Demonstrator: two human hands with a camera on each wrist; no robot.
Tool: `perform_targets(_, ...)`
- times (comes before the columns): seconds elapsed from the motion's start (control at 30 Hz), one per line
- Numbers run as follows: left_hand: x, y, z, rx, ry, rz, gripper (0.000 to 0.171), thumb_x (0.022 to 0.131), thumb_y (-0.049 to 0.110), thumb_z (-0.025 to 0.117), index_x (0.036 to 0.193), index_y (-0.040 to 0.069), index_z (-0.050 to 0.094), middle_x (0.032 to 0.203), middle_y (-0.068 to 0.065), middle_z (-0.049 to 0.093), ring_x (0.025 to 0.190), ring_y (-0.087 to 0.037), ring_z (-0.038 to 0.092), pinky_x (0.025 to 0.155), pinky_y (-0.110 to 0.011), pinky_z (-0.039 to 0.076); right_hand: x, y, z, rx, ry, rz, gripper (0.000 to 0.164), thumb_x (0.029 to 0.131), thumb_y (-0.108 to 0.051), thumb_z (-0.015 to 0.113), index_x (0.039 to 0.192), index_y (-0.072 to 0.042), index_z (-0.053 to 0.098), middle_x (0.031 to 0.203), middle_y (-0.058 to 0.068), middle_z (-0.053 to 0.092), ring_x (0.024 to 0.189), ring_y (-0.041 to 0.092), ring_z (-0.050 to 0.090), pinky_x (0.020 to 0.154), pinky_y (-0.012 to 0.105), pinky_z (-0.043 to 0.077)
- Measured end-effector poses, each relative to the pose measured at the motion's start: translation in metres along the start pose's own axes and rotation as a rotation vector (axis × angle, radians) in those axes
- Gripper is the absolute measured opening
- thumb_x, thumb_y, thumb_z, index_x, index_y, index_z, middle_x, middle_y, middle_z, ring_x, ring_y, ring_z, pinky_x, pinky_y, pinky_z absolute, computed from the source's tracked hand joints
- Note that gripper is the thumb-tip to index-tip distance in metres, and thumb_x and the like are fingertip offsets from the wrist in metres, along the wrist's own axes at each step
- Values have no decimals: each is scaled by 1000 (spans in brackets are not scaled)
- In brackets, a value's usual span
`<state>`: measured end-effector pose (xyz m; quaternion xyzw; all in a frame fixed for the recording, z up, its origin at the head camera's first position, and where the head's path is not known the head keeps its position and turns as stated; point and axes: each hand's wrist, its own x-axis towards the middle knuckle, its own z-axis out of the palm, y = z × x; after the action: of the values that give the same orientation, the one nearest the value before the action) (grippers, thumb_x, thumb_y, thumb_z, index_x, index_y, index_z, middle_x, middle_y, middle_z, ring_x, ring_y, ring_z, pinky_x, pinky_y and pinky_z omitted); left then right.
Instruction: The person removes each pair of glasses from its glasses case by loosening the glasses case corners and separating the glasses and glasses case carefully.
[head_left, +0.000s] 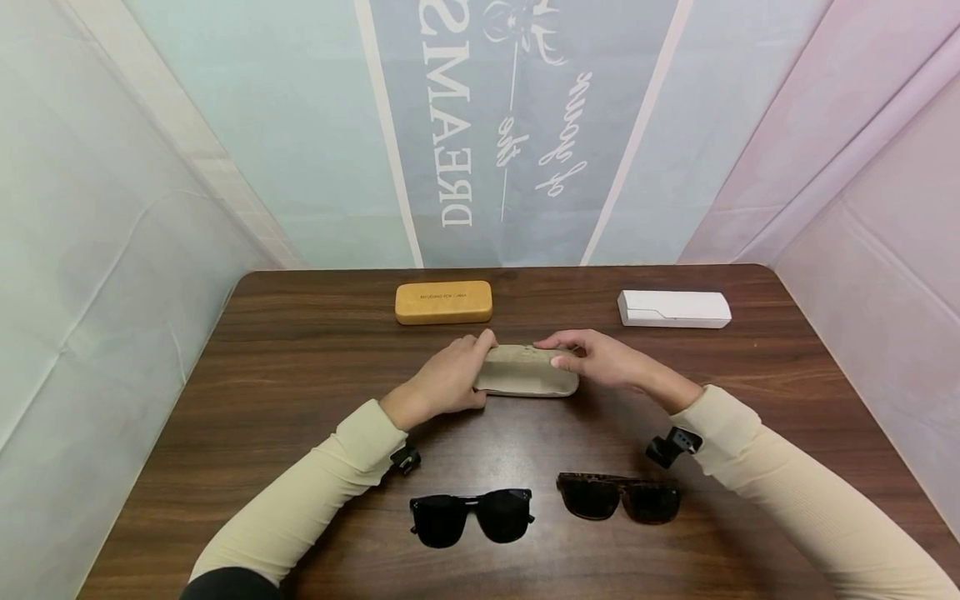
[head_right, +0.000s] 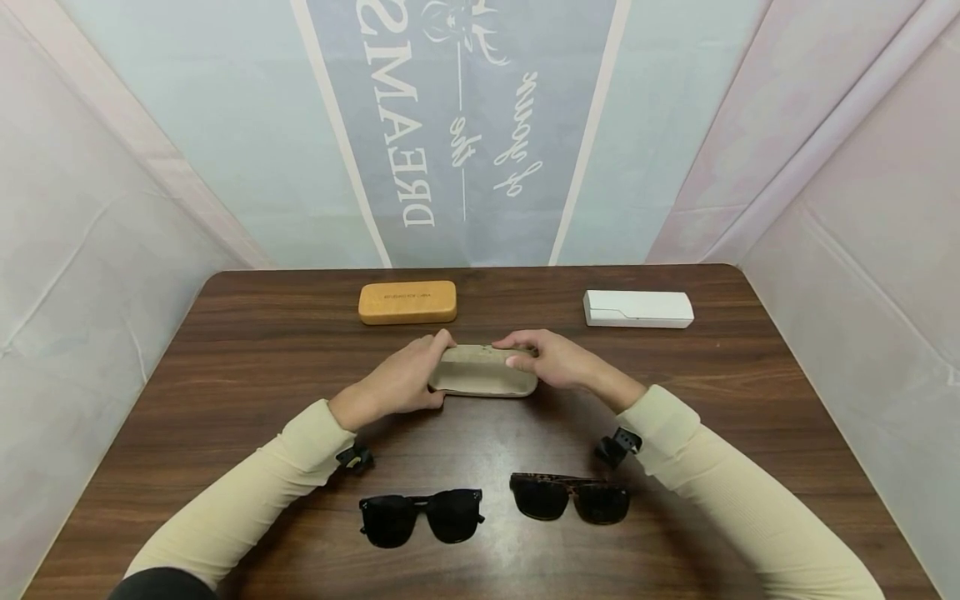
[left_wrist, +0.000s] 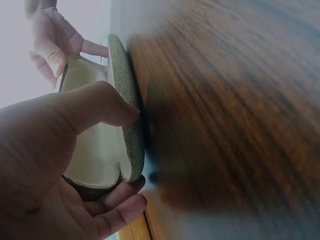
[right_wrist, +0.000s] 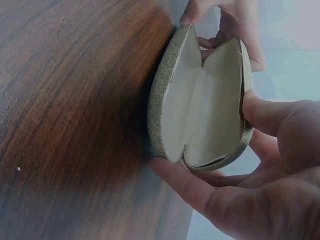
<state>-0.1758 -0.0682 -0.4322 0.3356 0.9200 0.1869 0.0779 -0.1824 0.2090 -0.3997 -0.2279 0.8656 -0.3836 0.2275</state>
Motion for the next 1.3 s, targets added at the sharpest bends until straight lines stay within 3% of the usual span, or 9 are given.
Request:
perform_targets(0.67, -1, 4, 0, 26, 7, -15, 64, 78, 12, 84, 128, 8, 44, 116, -13, 59, 105, -26, 58, 90, -40, 49, -1, 1, 0, 27, 3, 11, 37, 104, -12, 59, 141, -7, 60, 144, 22, 54, 131, 41, 50, 101, 56, 45)
perform_targets(0.93, 0, 7, -1, 91, 23, 28, 56, 77, 9, 84, 116, 9, 44, 103, -10, 58, 92, -26, 57, 77, -42, 52, 0, -1, 4, 29, 20, 22, 33, 99, -11, 66, 132, -8, 66, 140, 19, 58, 127, 38, 54, 103, 55, 44)
perform_targets(1.3, -2, 8, 0, 119, 23, 2, 57, 77, 11, 84, 117, 10, 44, 108, -12, 59, 94, -26, 59, 71, -41, 55, -3, -1, 5, -66, 42, 16, 34, 99, -15, 68, 133, -14, 66, 138, 18, 60, 122, 35, 58, 99, 55, 46)
